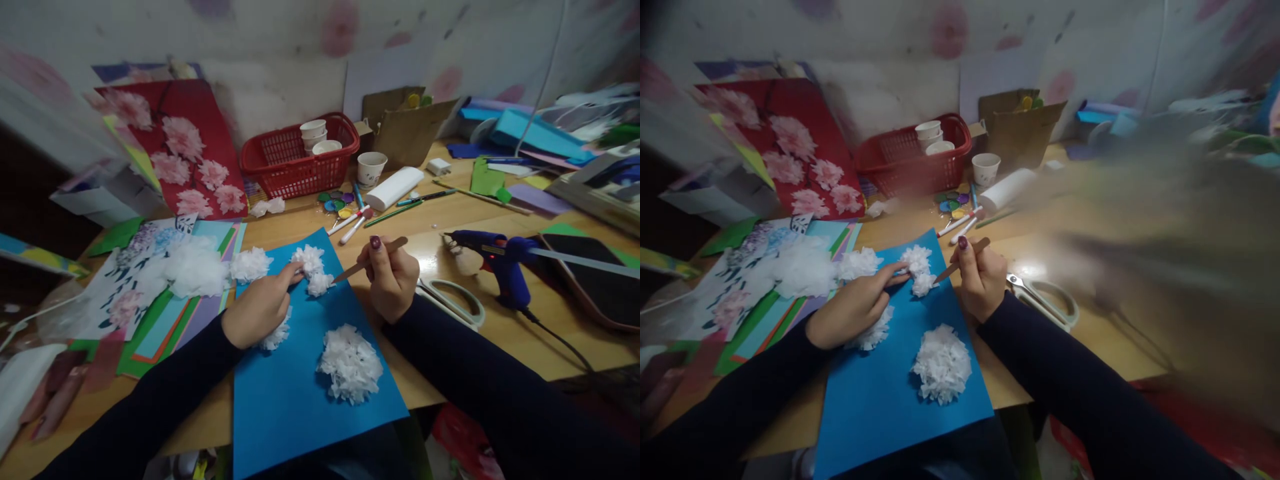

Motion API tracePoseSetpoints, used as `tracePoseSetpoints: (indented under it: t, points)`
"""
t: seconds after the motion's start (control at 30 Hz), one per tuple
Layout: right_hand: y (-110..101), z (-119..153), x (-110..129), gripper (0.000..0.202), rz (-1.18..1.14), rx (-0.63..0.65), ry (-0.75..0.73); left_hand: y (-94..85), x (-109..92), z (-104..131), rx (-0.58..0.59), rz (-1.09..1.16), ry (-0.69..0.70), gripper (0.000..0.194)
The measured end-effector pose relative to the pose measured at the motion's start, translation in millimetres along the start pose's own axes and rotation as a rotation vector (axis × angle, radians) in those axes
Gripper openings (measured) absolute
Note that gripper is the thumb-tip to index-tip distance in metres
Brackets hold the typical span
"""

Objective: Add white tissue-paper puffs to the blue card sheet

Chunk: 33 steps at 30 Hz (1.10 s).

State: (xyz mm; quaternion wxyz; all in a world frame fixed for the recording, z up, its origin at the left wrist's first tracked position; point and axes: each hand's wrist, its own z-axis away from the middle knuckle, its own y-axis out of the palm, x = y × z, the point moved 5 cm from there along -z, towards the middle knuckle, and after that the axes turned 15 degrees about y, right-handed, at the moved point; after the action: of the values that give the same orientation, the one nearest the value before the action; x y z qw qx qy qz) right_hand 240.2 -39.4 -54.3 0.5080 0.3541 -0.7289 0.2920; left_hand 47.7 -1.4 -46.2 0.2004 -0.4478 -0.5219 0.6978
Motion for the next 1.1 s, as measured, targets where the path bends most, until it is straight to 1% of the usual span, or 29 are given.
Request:
tracePoseSetpoints:
  t: [0.1, 0.2, 0.27, 0.33, 0.4, 0.43, 0.47, 0.53, 0.57, 0.6, 0.63, 0.67, 0.73, 0.77, 0.8, 0.9, 0.93, 0.97, 1.0, 1.1]
  points:
    - [0, -3, -1, 0.038, -0.093, -0.021, 0.059, -0.9, -1, 1, -0.030, 0.012, 0.028, 0.057]
    - [0, -5, -2, 0.039, -0.191, -0.028, 0.128, -3.8, -7, 5, -0.075, -0.019, 0.124, 0.051]
    - [0, -7, -2, 0.039, -0.220, -0.047, 0.163, -10.2, -10, 10, -0.143, -0.031, 0.199, 0.043]
    - [-1, -8, -3, 0.039, -0.224, -0.063, 0.189, -22.0, -6, 19, -0.243, -0.025, 0.206, 0.033]
    - [-1, -8, -4, 0.039, -0.222, -0.066, 0.206, -39.8, 11, 32, -0.391, -0.027, 0.118, 0.023]
    - [-1, -8, -5, 0.039, -0.224, -0.063, 0.210, -50.3, 24, 41, -0.488, -0.033, 0.045, 0.019]
    - [-1, -8, -5, 0.040, -0.226, -0.058, 0.213, -61.7, 39, 51, -0.613, -0.050, -0.036, 0.019]
    - [0, -8, -5, 0.040, -0.227, -0.048, 0.222, -78.6, 71, 73, -0.810, -0.037, -0.197, 0.025]
    - [1, -8, -5, 0.041, -0.225, -0.044, 0.226, -82.4, 87, 81, -0.856, 0.031, -0.268, 0.029]
    - [1, -8, -5, 0.041, -0.221, -0.042, 0.231, -84.7, 100, 88, -0.859, 0.052, -0.309, 0.030]
    - [1, -9, -4, 0.041, -0.217, -0.045, 0.233, -86.4, 110, 93, -0.833, 0.012, -0.344, 0.029]
    - [1, -9, -4, 0.041, -0.214, -0.048, 0.234, -86.9, 117, 96, -0.782, -0.038, -0.363, 0.028]
    - [1, -9, -5, 0.040, -0.220, -0.055, 0.233, -87.9, 124, 102, -0.689, -0.166, -0.373, 0.025]
    - [1, -10, -5, 0.040, -0.230, -0.054, 0.234, -89.0, 126, 105, -0.672, -0.213, -0.375, 0.024]
    - [1, -10, -5, 0.039, -0.243, -0.050, 0.232, -90.9, 127, 108, -0.688, -0.247, -0.386, 0.024]
    - [2, -10, -7, 0.038, -0.275, -0.032, 0.228, -98.2, 132, 123, -0.831, -0.291, -0.506, 0.029]
    - [2, -10, -8, 0.037, -0.277, -0.030, 0.233, -98.8, 134, 126, -0.860, -0.278, -0.549, 0.031]
    - [2, -10, -8, 0.038, -0.273, -0.029, 0.238, -98.3, 136, 127, -0.862, -0.257, -0.572, 0.032]
    - [2, -10, -9, 0.038, -0.264, -0.029, 0.243, -96.8, 138, 126, -0.837, -0.236, -0.562, 0.032]
    - [3, -10, -9, 0.038, -0.245, -0.022, 0.243, -88.3, 138, 112, -0.650, -0.228, -0.401, 0.027]
